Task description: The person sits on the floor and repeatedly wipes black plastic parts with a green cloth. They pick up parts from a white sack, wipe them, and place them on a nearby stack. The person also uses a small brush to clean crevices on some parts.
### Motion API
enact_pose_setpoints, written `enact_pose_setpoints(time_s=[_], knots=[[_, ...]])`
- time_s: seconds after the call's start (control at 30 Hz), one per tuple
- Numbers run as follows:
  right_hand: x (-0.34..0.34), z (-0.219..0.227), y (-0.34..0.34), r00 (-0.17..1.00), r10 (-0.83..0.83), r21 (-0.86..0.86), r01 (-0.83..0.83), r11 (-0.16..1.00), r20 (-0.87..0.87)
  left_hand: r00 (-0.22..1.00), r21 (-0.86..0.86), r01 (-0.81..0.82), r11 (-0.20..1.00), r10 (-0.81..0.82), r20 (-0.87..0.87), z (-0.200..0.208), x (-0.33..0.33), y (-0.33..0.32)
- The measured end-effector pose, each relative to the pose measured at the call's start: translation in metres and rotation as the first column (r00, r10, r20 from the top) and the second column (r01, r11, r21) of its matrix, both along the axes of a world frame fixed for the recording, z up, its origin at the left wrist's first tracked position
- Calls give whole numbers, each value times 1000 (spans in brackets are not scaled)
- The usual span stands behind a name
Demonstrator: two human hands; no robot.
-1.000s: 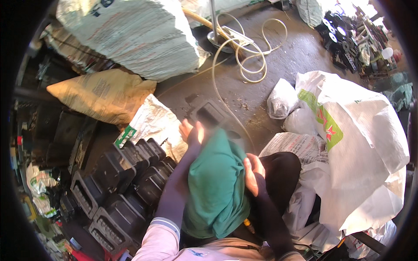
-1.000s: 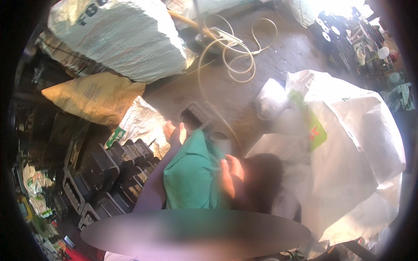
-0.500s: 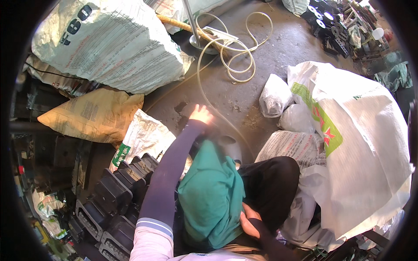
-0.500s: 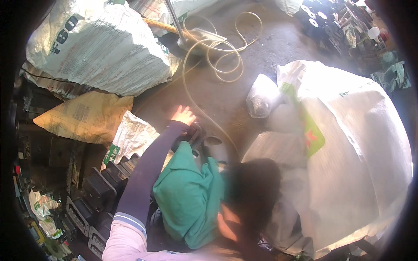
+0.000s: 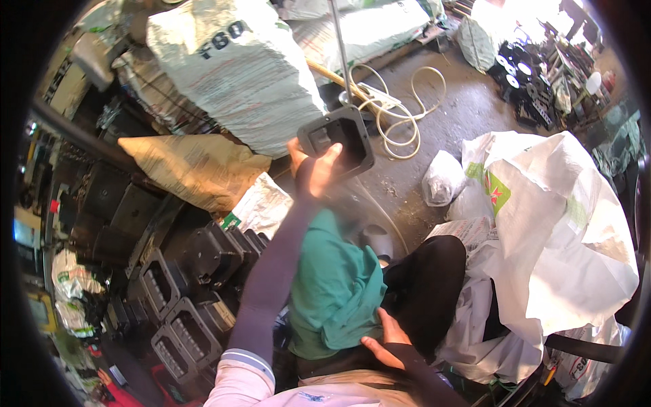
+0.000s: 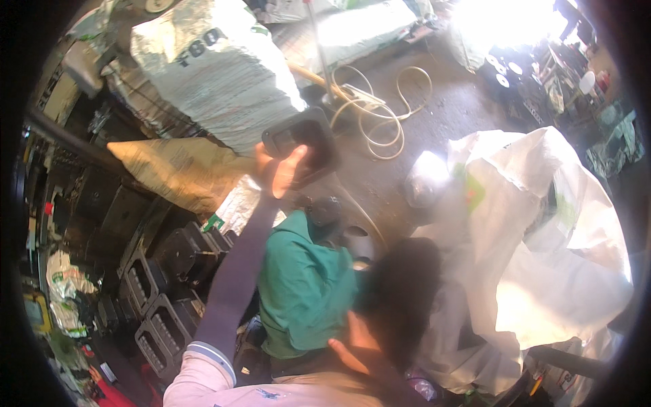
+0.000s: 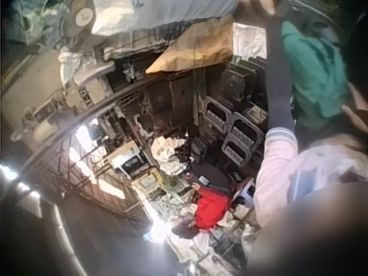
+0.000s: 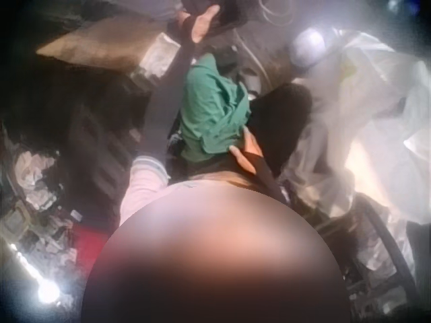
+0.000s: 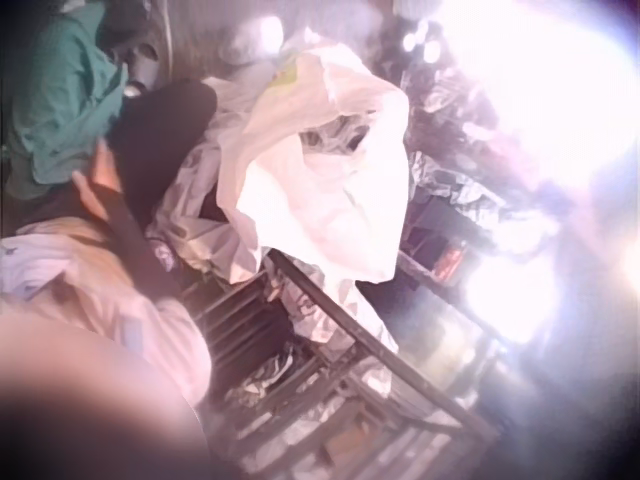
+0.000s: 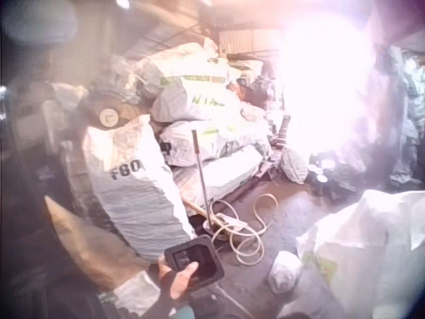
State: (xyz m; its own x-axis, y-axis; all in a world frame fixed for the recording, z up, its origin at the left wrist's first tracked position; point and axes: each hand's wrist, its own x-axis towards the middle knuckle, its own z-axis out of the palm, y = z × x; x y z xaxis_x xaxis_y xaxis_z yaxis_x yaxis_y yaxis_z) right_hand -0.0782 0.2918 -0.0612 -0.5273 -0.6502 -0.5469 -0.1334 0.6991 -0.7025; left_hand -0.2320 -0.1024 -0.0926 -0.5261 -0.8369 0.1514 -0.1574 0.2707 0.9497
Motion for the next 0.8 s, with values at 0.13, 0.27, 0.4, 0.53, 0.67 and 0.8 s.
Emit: enact_pose_setpoints(time_s=[0.13, 0.27, 0.4, 0.53, 0.67, 0.8], knots=[[0, -31, -6, 989, -82, -200, 106, 974, 124, 993, 685, 114, 719, -65, -97, -15, 7, 17], [-9, -47, -16, 972, -68, -190, 113, 975, 227, 956, 773, 203, 601, 51, -290, -47, 15, 34], [-28, -45, -37, 694, -486, 59, 541, 839, 531, 932, 822, 221, 524, 135, -336, -52, 21, 27], [-69, -34, -39, 567, -485, -106, 715, 691, 666, 886, 780, 351, 517, 85, -455, -37, 35, 21], [-110, -3, -13, 775, -397, -253, 563, 787, 491, 881, 794, 408, 451, 35, -472, -28, 47, 15], [-121, 51, 29, 819, -314, -309, 492, 814, 480, 896, 805, 361, 472, 63, -439, -38, 46, 10]])
